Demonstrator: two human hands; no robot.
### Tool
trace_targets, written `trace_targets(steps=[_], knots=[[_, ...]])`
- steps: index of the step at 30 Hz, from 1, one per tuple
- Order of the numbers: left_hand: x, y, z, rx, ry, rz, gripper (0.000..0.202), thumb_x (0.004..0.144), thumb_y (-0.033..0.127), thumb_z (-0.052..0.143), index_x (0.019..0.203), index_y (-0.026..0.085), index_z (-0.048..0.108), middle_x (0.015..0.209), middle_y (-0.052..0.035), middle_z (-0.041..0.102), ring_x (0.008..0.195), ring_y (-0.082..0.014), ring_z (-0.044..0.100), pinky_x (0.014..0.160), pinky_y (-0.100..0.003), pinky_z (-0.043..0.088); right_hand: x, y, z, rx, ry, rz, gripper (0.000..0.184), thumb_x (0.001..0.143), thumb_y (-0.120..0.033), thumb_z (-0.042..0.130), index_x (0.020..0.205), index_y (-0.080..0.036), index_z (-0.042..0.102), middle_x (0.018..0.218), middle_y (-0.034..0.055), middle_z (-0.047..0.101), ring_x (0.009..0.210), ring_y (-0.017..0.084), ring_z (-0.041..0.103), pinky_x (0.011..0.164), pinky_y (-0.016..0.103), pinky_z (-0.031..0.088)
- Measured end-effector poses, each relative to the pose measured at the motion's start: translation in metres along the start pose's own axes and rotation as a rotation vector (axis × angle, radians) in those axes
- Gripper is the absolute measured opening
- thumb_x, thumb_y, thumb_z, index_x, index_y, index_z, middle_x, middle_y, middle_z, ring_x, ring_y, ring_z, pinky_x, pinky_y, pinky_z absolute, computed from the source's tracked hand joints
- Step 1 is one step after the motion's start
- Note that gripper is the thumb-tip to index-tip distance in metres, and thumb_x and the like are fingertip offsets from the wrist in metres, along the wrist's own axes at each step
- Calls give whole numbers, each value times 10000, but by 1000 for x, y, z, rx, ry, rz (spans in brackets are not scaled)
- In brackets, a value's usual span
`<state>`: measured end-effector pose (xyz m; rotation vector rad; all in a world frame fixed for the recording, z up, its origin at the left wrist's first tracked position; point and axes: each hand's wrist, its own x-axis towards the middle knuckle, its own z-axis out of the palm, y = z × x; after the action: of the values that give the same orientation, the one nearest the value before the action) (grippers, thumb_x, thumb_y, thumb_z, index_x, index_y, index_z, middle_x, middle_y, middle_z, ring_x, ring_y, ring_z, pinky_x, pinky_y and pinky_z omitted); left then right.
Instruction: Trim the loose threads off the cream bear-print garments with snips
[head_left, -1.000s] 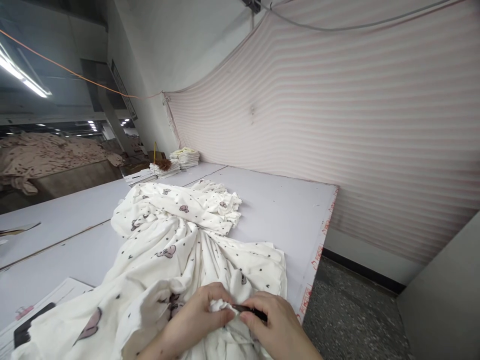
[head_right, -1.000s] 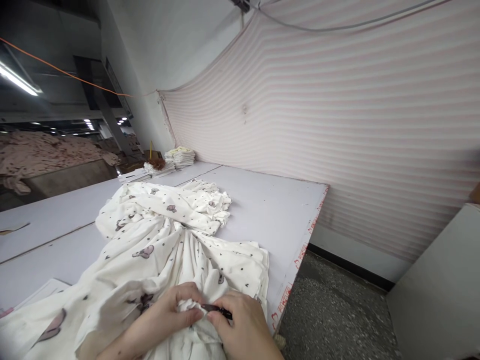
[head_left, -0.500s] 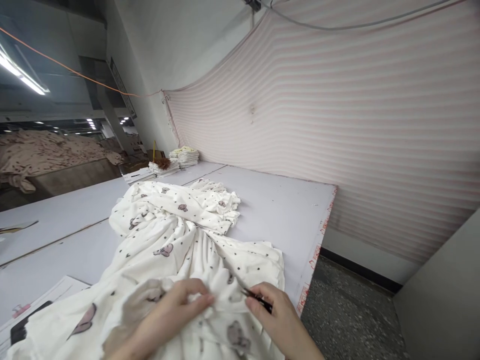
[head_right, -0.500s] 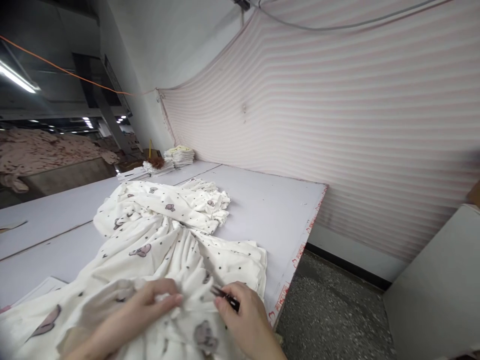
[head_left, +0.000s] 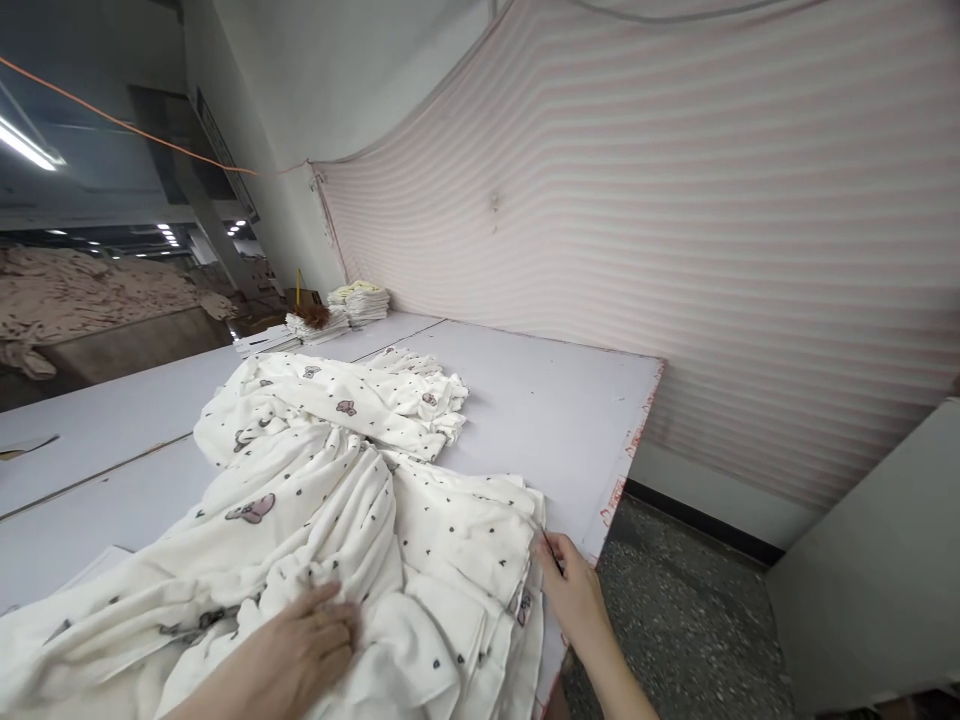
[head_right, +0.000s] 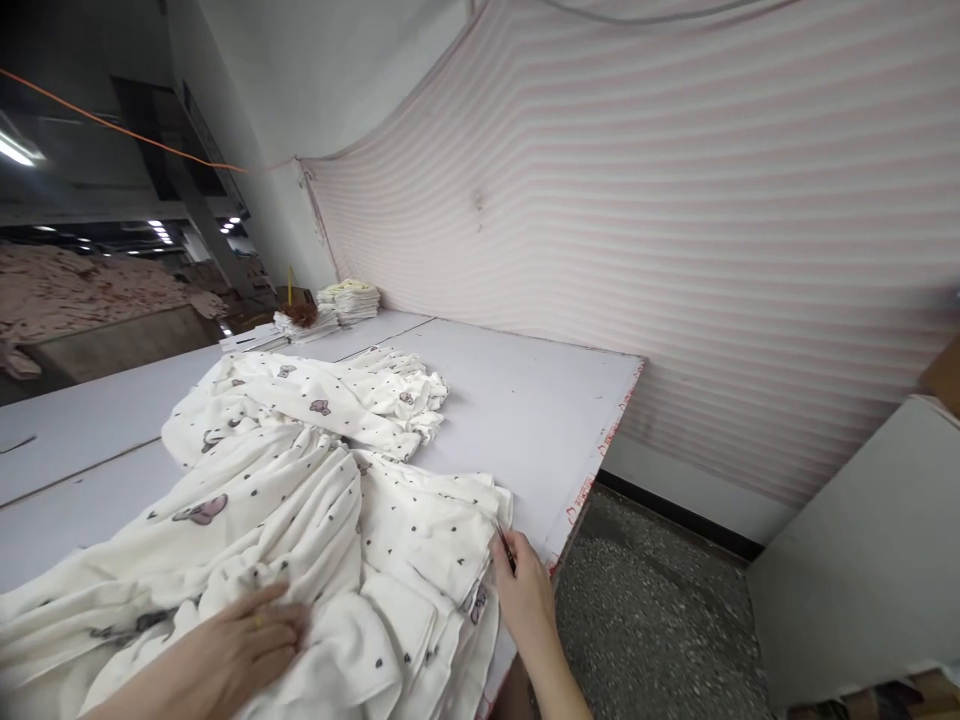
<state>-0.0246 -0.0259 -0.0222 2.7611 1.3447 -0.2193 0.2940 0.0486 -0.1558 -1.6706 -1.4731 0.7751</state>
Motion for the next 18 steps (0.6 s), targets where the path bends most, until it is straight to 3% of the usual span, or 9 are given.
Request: trace_targets(steps=[2,4,5,6,8,10,13,16,18], knots=[[20,11,-9,-123,-46,-140,290,763,115,503,736,252,757,743,-36,755,828,-258,690,1027,-436,378,6,4,4,-14,13,15,301,855,-407,470,1027,-204,609,996,102,702,951,291,649,769,352,470],[48,22,-12,-199,-31,-309,359,824,247,499,523,204,688,523,-65,653,692,-302,663,921,-535,422,12,3,9,-28,19,0,250,821,-360,518,982,-208,635,974,99,706,927,308,649,751,360,459],[63,29,-9,-240,27,-372,361,828,307,517,535,178,685,534,-87,646,701,-334,655,908,-598,391,14,1,12,-32,26,-17,217,819,-338,515,939,-210,643,958,95,705,910,309,647,739,357,453],[78,35,-3,-279,73,-364,279,816,320,545,666,159,716,670,-112,688,798,-359,648,930,-624,352,14,-2,14,-33,39,-36,202,828,-324,498,910,-210,643,947,93,700,899,307,643,731,353,445],[102,47,12,-387,108,-281,219,738,256,634,928,172,704,1020,-132,687,1002,-364,594,955,-556,367,12,-8,17,-25,74,-71,221,862,-321,451,924,-210,631,949,93,685,896,301,632,728,347,432],[113,51,27,-524,102,-198,243,688,144,631,918,204,682,1077,-93,665,1017,-312,587,923,-452,425,9,-13,16,-2,104,-96,239,887,-339,427,971,-213,613,961,89,677,897,296,623,729,343,422],[105,33,34,-758,142,-200,131,757,115,531,783,208,620,1045,-67,671,1019,-261,602,920,-395,444,6,-15,10,74,110,-114,239,897,-376,446,985,-214,598,936,76,685,861,277,627,720,329,423],[88,9,25,-983,223,-270,144,841,154,399,764,207,509,1256,-76,589,1064,-220,607,893,-348,476,3,-19,9,195,92,-119,251,902,-410,466,952,-196,588,860,62,684,798,243,632,698,304,449],[84,5,20,-1095,235,-301,163,850,154,343,849,208,496,1230,-79,596,802,-162,659,711,-299,521,-4,-27,15,291,70,-127,260,912,-417,465,948,-190,585,830,51,681,771,217,635,674,275,476]])
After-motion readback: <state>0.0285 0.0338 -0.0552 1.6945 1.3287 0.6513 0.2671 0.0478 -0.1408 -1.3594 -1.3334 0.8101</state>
